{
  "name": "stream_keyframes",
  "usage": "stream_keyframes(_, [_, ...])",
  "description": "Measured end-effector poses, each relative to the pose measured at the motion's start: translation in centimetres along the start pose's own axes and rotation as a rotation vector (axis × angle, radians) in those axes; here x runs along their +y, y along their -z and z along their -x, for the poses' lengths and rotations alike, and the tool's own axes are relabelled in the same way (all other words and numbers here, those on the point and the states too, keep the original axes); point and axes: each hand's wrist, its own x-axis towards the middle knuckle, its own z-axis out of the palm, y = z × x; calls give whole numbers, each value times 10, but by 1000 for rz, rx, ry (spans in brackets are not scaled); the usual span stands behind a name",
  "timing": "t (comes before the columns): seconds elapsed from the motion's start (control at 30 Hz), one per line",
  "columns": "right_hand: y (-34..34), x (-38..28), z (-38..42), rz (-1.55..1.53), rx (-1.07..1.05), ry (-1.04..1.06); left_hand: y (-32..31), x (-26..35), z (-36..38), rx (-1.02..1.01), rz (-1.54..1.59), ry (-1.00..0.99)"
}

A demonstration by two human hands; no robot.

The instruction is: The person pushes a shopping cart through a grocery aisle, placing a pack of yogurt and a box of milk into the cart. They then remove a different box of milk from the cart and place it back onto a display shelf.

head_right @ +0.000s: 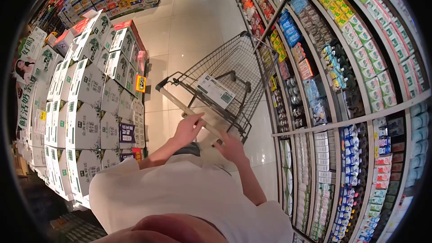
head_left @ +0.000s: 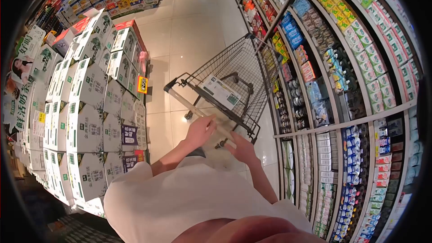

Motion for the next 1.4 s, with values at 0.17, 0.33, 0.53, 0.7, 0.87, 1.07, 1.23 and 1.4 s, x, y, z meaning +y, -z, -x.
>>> stream_keyframes(0.17, [15,40,-53,314,144,-215,68,-70,-122,281,-343,-263])
stream_keyframes(0.33, [46,68,-104,453,61,-333,65,-141,-158,173,-442,-228])
stream_keyframes(0.53, [78,122,-159,492,-152,-286,35,-151,-187,233,-483,-252])
stream_keyframes(0.7, [103,147,-197,374,-400,-349,45,-138,-203,173,-632,-428])
stream_keyframes(0.87, [119,149,-230,328,-532,-339,38,-128,-227,212,-343,-21])
stream_keyframes(1.07, [142,168,-276,141,-694,-297,34,-125,-258,142,-345,117])
stream_keyframes(1.23, [149,202,-312,14,-813,-147,25,-117,-288,243,-233,214])
stream_keyframes(1.4, [163,211,-347,-87,-837,-123,17,-120,-318,217,-230,414])
